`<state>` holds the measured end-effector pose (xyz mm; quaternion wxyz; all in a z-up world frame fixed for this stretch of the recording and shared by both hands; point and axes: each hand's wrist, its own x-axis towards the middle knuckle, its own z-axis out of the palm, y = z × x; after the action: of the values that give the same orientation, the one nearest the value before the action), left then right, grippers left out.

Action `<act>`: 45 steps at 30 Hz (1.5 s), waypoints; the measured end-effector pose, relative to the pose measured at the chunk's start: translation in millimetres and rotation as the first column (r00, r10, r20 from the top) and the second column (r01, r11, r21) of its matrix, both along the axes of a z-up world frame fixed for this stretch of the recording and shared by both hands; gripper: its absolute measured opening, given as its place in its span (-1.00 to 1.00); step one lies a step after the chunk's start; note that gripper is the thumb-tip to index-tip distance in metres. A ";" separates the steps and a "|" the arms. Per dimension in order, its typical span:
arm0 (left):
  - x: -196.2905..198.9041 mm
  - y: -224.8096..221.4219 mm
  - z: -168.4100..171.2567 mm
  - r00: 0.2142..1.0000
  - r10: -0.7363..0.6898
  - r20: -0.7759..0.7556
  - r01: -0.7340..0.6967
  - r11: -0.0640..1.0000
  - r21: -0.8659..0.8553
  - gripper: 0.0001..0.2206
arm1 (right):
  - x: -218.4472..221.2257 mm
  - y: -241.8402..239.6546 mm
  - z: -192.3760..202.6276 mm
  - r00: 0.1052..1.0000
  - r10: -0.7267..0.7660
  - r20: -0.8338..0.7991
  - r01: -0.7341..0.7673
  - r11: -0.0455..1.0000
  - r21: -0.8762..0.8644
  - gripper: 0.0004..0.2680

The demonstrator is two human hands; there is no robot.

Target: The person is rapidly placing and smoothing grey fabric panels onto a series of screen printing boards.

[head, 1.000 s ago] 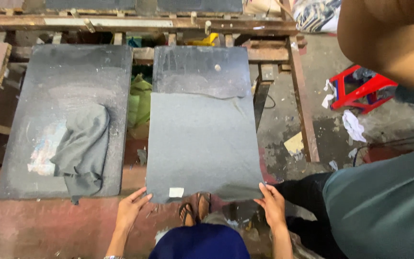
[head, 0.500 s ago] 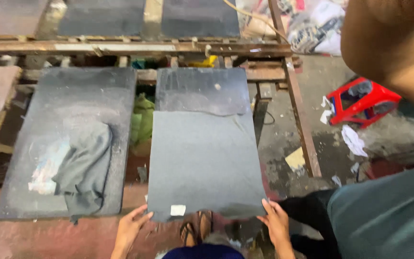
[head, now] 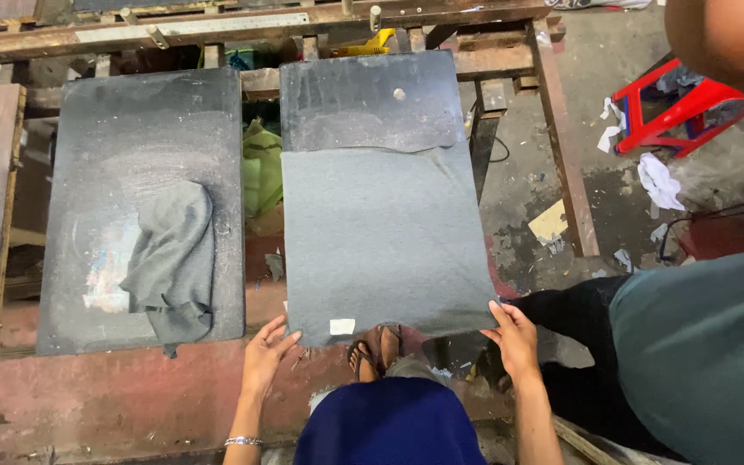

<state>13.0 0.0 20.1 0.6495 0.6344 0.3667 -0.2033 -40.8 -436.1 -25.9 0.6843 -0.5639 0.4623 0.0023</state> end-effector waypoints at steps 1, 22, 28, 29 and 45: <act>1.8 -1.5 3.9 1.000 0.002 0.000 -0.002 1.000 0.000 -0.42 | 1.4 -1.6 -2.5 1.000 0.002 0.000 -0.002 1.000 0.000 -0.81; 97.7 2.9 -14.1 0.997 -0.025 0.072 0.033 0.993 -0.113 -0.37 | 92.1 1.6 23.7 0.954 0.108 -0.279 -0.225 0.874 -0.430 -0.63; 196.8 -22.8 -14.1 0.999 -0.021 0.038 0.029 0.971 -0.238 -0.31 | 202.2 -1.9 -0.5 0.958 0.222 -0.184 -0.285 0.821 -0.494 -0.56; 213.2 -22.0 -25.7 0.999 -0.010 0.046 0.020 0.972 -0.235 -0.35 | 221.3 0.0 9.1 0.947 0.253 -0.199 -0.319 0.826 -0.465 -0.54; 321.6 -48.1 -94.9 0.835 -0.038 0.549 -0.333 0.758 0.560 -0.84 | 329.1 -39.2 -69.8 0.976 0.125 0.178 0.040 0.700 -0.713 -0.76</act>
<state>334.6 -48.1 -74.7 0.4856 0.8136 0.2710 0.1694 288.3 -475.3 -95.7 0.4579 -0.7919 0.3381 -0.2211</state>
